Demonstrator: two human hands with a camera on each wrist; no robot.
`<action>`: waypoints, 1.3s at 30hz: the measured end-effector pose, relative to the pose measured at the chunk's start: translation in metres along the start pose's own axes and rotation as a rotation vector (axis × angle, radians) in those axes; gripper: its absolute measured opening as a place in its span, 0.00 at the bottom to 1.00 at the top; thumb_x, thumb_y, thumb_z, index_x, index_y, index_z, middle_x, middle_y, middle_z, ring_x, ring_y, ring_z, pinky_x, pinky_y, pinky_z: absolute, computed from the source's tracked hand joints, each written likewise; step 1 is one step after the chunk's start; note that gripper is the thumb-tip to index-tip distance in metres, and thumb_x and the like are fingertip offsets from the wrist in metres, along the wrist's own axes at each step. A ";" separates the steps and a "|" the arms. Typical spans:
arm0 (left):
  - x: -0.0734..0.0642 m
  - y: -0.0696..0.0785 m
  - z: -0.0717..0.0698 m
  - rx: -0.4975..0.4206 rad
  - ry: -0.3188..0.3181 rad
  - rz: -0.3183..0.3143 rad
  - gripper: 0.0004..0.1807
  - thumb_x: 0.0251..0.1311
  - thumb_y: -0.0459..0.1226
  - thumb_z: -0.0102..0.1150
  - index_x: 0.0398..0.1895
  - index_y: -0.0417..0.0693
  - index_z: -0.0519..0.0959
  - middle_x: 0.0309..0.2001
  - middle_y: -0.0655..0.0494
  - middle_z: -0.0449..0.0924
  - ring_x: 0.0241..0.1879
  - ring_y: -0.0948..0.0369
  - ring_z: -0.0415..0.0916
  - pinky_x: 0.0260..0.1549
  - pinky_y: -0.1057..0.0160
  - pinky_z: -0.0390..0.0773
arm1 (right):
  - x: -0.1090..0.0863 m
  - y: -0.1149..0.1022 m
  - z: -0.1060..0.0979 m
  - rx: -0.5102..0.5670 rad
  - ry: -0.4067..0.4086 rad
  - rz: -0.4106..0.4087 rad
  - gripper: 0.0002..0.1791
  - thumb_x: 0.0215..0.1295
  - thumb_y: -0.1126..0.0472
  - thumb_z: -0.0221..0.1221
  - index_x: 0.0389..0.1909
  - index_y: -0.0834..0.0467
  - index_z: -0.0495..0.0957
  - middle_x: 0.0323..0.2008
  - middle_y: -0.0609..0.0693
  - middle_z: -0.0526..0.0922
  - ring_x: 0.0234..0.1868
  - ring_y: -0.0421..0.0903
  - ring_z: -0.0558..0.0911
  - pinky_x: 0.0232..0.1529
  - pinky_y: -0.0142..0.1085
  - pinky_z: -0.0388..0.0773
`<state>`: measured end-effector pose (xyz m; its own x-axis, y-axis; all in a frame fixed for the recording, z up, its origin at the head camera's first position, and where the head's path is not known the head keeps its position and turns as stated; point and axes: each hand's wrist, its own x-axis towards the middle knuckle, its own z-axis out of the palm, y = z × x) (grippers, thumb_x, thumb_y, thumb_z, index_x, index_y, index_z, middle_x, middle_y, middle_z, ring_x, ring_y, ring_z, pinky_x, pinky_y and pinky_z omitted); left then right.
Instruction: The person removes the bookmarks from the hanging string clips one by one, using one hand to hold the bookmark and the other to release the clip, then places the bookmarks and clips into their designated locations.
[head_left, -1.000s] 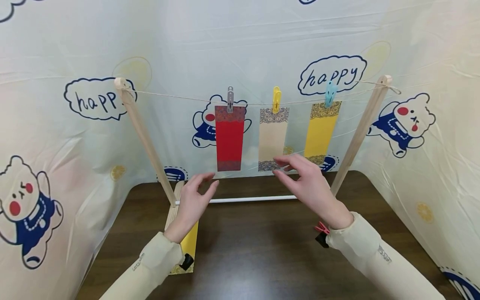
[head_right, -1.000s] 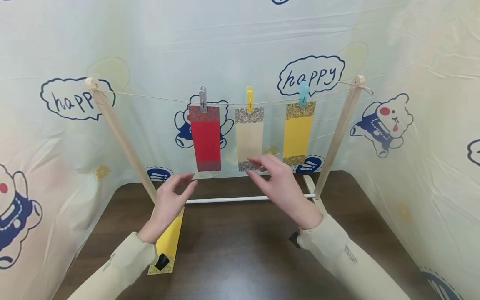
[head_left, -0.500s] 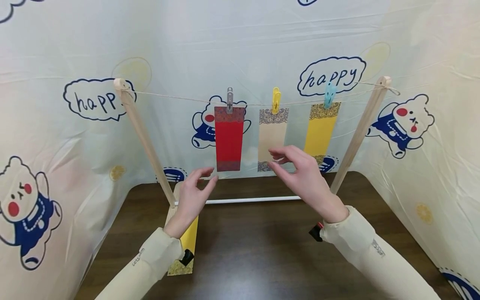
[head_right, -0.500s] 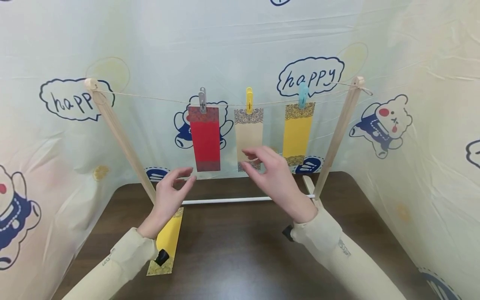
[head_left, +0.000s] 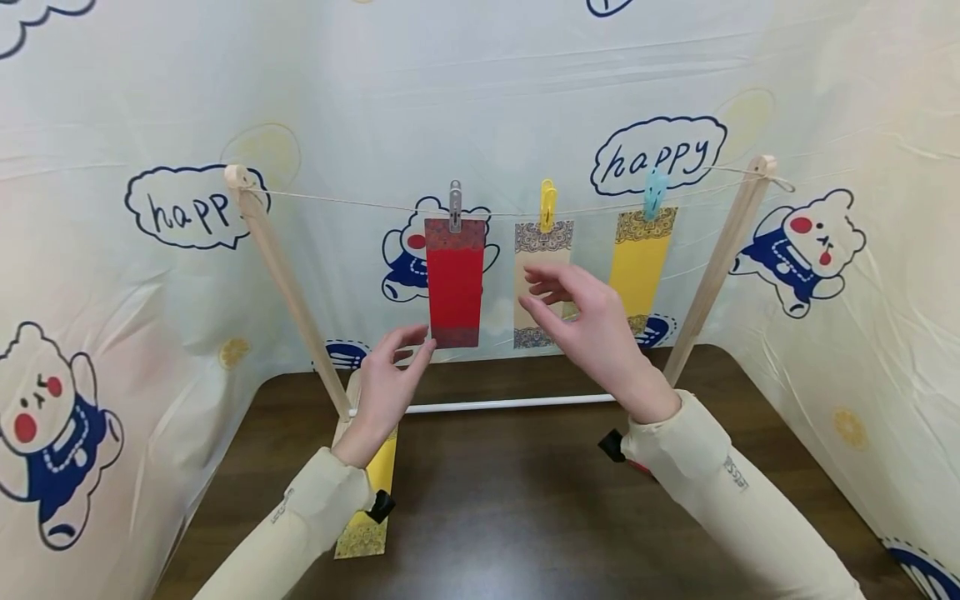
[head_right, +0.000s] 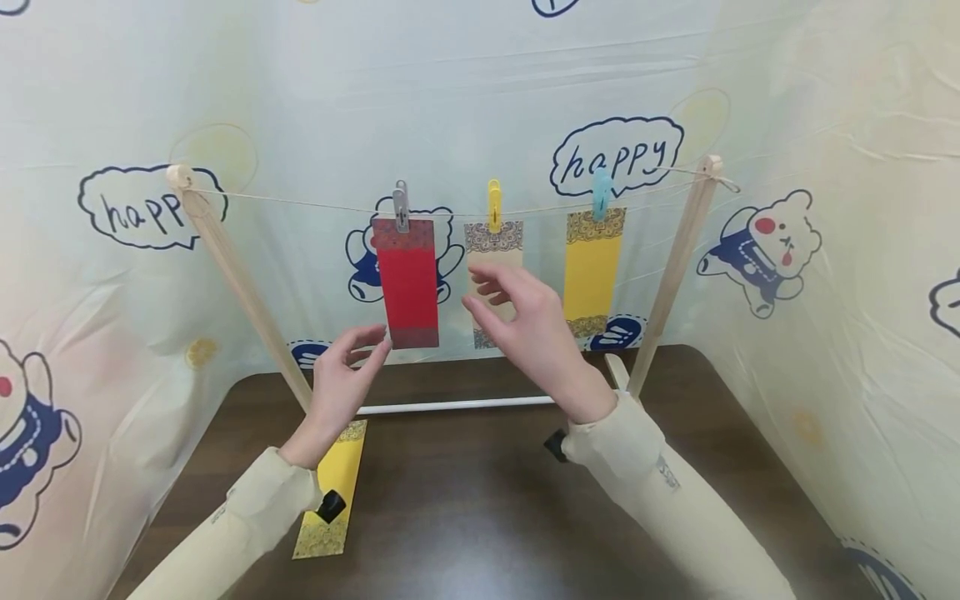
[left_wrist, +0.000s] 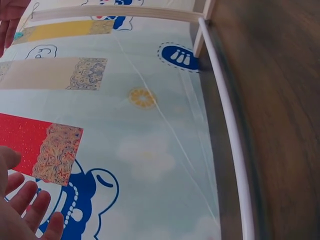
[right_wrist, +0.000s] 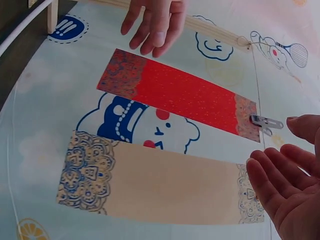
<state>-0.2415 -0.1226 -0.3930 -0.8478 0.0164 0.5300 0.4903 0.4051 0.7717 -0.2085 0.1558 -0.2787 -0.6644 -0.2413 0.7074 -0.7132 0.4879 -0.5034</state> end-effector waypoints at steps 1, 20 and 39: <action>0.001 0.000 0.000 -0.010 0.004 -0.001 0.18 0.72 0.42 0.65 0.61 0.46 0.82 0.57 0.51 0.84 0.56 0.54 0.80 0.55 0.44 0.82 | 0.002 -0.001 0.001 0.008 0.002 0.001 0.23 0.67 0.64 0.70 0.62 0.61 0.81 0.54 0.54 0.86 0.49 0.45 0.86 0.51 0.46 0.86; 0.020 -0.002 0.009 -0.125 0.029 -0.038 0.17 0.71 0.43 0.65 0.60 0.50 0.83 0.55 0.55 0.85 0.55 0.60 0.80 0.54 0.56 0.82 | 0.042 -0.015 0.009 0.023 0.068 -0.025 0.20 0.71 0.62 0.66 0.62 0.60 0.82 0.56 0.53 0.86 0.51 0.44 0.86 0.55 0.39 0.84; 0.025 -0.001 0.010 -0.198 0.028 -0.091 0.16 0.71 0.39 0.65 0.59 0.45 0.83 0.55 0.49 0.86 0.53 0.56 0.82 0.54 0.62 0.83 | 0.082 -0.034 0.013 0.021 0.035 -0.038 0.22 0.73 0.59 0.65 0.64 0.59 0.80 0.61 0.53 0.84 0.56 0.46 0.85 0.60 0.39 0.80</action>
<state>-0.2649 -0.1131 -0.3844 -0.8858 -0.0382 0.4625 0.4446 0.2159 0.8693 -0.2416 0.1086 -0.2105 -0.6289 -0.2301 0.7427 -0.7425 0.4613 -0.4858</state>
